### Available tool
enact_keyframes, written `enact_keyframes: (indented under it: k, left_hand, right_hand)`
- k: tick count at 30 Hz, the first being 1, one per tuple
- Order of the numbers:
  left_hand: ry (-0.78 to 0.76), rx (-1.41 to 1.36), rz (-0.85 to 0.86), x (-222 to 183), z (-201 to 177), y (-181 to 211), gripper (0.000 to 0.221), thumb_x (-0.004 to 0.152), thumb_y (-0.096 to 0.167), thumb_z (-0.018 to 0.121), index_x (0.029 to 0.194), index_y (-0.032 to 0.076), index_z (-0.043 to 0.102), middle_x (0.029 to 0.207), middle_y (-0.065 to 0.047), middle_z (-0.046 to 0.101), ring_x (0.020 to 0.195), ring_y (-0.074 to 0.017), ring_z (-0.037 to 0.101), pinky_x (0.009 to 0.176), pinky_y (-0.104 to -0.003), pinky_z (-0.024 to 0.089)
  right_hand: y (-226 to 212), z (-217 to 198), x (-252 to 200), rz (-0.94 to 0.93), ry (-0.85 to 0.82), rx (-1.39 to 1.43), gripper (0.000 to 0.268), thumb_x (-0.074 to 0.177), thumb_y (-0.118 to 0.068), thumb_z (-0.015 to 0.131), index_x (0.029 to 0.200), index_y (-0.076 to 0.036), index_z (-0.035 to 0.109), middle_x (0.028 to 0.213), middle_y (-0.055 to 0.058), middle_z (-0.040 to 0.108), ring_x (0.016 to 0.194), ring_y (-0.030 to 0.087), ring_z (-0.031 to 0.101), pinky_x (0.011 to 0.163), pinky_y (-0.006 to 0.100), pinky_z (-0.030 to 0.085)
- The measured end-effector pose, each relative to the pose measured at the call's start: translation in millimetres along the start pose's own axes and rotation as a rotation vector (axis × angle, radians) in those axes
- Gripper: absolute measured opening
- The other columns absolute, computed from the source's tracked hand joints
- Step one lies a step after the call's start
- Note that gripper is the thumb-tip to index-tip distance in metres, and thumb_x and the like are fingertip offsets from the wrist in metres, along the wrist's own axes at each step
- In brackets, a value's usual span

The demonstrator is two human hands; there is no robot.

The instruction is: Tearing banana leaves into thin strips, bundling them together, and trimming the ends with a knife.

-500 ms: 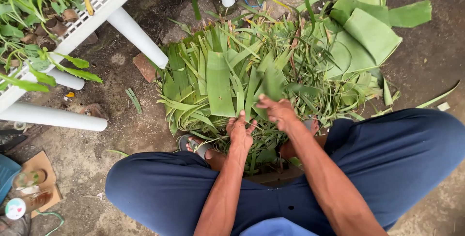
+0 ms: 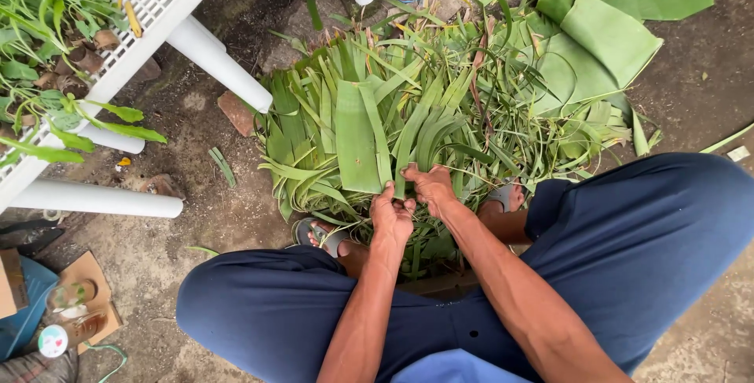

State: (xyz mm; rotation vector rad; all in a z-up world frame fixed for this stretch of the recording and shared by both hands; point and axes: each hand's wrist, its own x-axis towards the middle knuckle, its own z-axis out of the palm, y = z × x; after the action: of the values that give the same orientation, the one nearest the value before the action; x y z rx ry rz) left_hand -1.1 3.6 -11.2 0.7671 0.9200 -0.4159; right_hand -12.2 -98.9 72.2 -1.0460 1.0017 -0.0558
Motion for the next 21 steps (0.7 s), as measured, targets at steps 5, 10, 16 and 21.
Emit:
enact_keyframes:
  k: [5, 10, 16, 21]
  left_hand:
    - [0.062, 0.124, 0.068, -11.4, -3.7, 8.3, 0.020, 0.089, 0.020, 0.079, 0.099, 0.017, 0.061, 0.077, 0.002, 0.052, 0.060, -0.0145, 0.044, 0.044, -0.022, 0.036]
    - [0.097, 0.266, 0.173, -35.8, 6.6, 20.6, 0.026, 0.086, 0.024, 0.082, 0.088, 0.017, 0.057, 0.062, 0.005, 0.041, 0.051, -0.0081, 0.040, 0.040, -0.019, 0.029]
    - [0.106, 0.327, 0.151, -48.2, 8.8, 18.8, 0.032, 0.083, 0.022, 0.085, 0.081, 0.015, 0.054, 0.056, 0.005, 0.040, 0.046, -0.0082, 0.040, 0.040, -0.019, 0.028]
    - [0.038, 0.312, 0.175, -65.1, 27.5, 27.0, 0.039, 0.079, 0.021, 0.089, 0.080, 0.015, 0.050, 0.054, 0.005, 0.038, 0.044, -0.0071, 0.040, 0.038, -0.017, 0.027]
  right_hand:
    - [7.2, 2.5, 5.3, -0.007, 0.013, 0.000, 0.034, 0.069, -0.009, 0.087, 0.071, -0.001, 0.054, 0.048, 0.002, 0.045, 0.036, 0.004, 0.037, 0.032, 0.022, 0.031]
    - [-1.9, -2.7, 15.0, -0.006, 0.067, 0.010, 0.033, 0.069, -0.009, 0.091, 0.079, 0.001, 0.061, 0.053, 0.002, 0.049, 0.038, 0.005, 0.037, 0.034, 0.023, 0.031]
    - [-39.0, -30.6, 46.4, -0.107, 0.144, 0.005, 0.039, 0.081, -0.018, 0.091, 0.104, 0.001, 0.066, 0.066, 0.002, 0.061, 0.036, 0.006, 0.043, 0.037, 0.022, 0.043]
    - [-49.3, -25.4, 21.5, 0.081, -0.144, -0.078, 0.030, 0.096, -0.020, 0.060, 0.119, -0.008, 0.046, 0.092, 0.009, 0.065, 0.076, 0.015, 0.061, 0.063, 0.028, 0.057]
